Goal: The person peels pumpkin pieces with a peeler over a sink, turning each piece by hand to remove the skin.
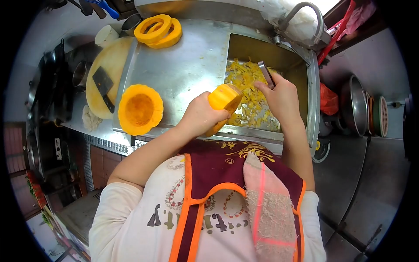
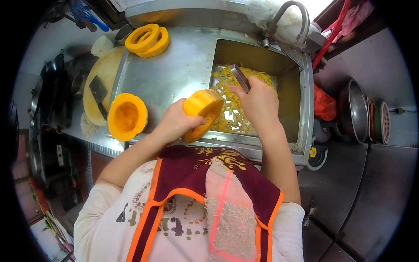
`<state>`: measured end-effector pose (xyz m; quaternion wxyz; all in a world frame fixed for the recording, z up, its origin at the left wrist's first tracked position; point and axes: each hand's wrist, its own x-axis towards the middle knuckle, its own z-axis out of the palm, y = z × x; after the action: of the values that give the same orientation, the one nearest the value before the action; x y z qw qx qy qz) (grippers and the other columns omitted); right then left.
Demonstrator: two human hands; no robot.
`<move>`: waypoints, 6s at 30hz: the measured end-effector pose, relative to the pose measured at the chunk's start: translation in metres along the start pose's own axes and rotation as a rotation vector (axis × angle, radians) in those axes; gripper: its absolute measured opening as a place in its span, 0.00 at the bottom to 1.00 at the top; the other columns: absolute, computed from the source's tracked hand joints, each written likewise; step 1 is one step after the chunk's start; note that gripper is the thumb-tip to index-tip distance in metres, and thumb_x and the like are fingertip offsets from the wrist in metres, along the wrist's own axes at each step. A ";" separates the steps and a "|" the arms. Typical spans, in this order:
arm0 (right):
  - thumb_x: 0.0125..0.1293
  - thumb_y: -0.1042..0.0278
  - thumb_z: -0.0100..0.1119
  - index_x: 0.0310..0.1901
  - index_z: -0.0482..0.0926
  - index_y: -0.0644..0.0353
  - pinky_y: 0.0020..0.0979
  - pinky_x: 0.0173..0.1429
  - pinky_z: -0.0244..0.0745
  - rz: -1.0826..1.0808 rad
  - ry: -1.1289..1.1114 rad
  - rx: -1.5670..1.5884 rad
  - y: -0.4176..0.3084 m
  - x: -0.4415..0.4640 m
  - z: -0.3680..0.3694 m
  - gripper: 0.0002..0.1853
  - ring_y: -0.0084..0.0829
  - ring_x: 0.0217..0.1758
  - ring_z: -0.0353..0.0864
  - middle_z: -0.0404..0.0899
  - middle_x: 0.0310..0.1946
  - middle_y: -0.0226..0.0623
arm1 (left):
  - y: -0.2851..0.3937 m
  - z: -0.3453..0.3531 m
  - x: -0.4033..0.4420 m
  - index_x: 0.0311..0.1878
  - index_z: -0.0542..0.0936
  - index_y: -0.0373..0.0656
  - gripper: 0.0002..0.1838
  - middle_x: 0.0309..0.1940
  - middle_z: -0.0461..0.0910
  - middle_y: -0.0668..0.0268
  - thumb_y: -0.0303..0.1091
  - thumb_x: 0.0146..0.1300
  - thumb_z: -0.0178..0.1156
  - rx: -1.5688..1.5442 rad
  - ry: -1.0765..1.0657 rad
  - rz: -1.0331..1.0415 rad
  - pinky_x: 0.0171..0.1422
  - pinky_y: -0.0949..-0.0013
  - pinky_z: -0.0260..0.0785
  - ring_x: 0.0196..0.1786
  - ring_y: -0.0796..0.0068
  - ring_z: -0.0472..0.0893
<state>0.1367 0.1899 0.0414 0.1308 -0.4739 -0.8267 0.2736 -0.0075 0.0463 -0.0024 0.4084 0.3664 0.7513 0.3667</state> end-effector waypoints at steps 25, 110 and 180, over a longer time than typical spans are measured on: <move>0.58 0.71 0.58 0.36 0.66 0.61 0.27 0.37 0.76 0.304 0.123 1.415 -0.033 -0.011 0.077 0.10 0.27 0.33 0.78 0.73 0.24 0.36 | 0.006 0.001 -0.020 0.38 0.71 0.34 0.23 0.30 0.77 0.55 0.34 0.38 0.66 0.068 0.042 0.097 0.42 0.66 0.69 0.36 0.64 0.79; 0.49 0.77 0.54 0.36 0.68 0.71 0.29 0.36 0.70 0.490 0.379 0.991 0.105 0.056 0.063 0.12 0.31 0.30 0.75 0.74 0.26 0.42 | -0.005 0.008 -0.035 0.45 0.68 0.36 0.27 0.34 0.77 0.51 0.37 0.42 0.67 0.247 -0.078 0.268 0.44 0.61 0.70 0.40 0.53 0.78; 0.49 0.78 0.53 0.44 0.58 0.71 0.25 0.29 0.69 0.230 0.204 1.275 0.009 0.004 0.100 0.20 0.26 0.22 0.72 0.73 0.21 0.41 | -0.018 0.017 -0.037 0.38 0.72 0.36 0.21 0.30 0.77 0.52 0.35 0.42 0.66 0.176 0.099 0.222 0.40 0.63 0.70 0.36 0.56 0.79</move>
<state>0.0934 0.1636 -0.0456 0.4335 -0.4125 -0.4302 0.6759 0.0174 0.0111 -0.0118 0.2943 0.4632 0.7545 0.3600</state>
